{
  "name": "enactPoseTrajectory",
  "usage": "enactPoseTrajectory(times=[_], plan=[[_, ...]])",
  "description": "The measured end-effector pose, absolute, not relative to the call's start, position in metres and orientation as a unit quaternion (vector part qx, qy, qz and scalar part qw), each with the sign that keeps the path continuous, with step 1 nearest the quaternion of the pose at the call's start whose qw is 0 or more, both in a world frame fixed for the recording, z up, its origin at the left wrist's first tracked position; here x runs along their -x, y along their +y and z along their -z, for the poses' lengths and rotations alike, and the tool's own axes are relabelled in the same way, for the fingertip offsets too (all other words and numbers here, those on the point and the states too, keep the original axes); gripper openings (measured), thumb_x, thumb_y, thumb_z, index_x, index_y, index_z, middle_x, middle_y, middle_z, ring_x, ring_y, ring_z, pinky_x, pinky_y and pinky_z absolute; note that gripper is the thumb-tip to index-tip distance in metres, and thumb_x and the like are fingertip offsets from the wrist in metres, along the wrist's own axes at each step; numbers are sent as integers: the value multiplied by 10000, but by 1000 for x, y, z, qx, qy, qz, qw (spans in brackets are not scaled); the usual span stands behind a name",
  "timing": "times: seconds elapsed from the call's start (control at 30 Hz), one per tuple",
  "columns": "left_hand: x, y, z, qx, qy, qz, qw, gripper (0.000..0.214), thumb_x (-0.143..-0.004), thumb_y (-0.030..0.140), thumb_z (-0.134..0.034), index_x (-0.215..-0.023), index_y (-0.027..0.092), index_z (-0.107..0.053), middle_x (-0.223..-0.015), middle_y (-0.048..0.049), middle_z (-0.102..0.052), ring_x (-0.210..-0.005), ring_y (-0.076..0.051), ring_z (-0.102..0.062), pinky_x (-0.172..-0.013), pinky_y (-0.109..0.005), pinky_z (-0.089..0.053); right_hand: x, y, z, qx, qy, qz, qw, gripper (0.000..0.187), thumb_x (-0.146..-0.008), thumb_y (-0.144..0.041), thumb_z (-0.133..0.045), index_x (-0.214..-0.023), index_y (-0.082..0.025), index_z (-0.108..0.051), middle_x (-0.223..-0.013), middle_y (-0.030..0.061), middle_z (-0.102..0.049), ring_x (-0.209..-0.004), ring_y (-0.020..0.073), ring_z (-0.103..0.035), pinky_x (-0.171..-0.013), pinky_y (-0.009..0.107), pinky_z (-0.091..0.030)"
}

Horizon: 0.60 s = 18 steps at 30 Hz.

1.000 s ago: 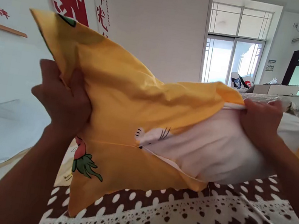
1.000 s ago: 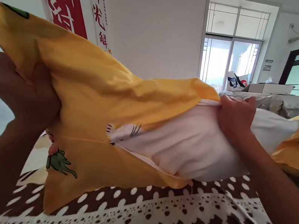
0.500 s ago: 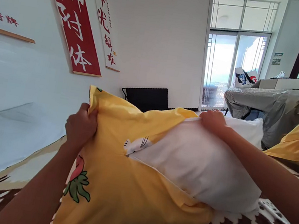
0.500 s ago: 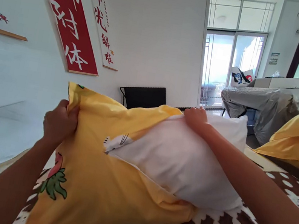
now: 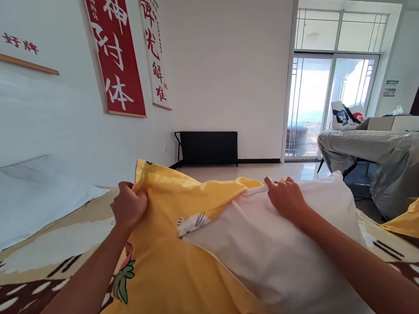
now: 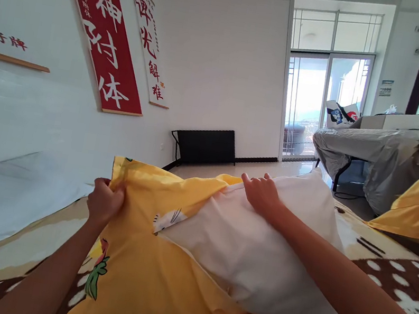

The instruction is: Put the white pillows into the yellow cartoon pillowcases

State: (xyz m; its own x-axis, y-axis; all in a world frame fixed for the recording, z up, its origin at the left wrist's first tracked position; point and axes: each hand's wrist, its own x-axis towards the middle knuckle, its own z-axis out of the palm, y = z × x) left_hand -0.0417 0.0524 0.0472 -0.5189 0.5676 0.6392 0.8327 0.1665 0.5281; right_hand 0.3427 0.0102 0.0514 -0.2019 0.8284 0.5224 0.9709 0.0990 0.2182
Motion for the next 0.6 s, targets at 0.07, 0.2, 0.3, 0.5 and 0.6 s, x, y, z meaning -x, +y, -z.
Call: enactPoseTrajectory(times=[0.07,0.2,0.3,0.5,0.6], plan=[[16,46,-43,489,-708,470,197,438,-827,314,-455,-1213,108,-431,-1153,-194,-588,-1095,-353,-535,-934,-515,-382,-339,2,-46,589,-749,273,130,323,-872,-73,-359,-1103,-178,-558,-865,84,-702,-784,197,-644,-764,308,-314],[-52,24,-28,748,-482,368,271,473,-832,281,-453,-1283,150,-392,-1245,-140,-545,-1173,-270,-483,-977,-423,-352,-327,-9,-36,509,-802,298,97,295,-874,-92,-366,-1040,-188,-590,-830,72,-695,-742,194,-632,-725,311,-297],[-93,19,-12,855,-395,197,274,589,-769,179,-490,-1347,199,-378,-1320,-112,-516,-1182,-266,-477,-944,-422,-357,-319,-14,-32,475,-820,311,74,250,-909,-165,-369,-924,-167,-619,-814,93,-687,-728,195,-622,-731,320,-293],[-112,46,5,827,-446,169,299,494,-846,62,-348,-1323,147,-445,-1210,-156,-579,-1066,-275,-545,-853,-418,-399,-316,-38,-30,433,-828,350,70,257,-934,-250,-388,-875,-151,-618,-819,102,-668,-760,218,-610,-774,358,-306],[-118,49,-7,813,-462,197,295,438,-842,54,-363,-1254,120,-498,-1099,-144,-618,-1023,-266,-558,-840,-391,-411,-313,-51,-28,415,-830,367,61,259,-938,-239,-382,-897,-141,-618,-809,95,-656,-744,219,-598,-750,365,-314]])
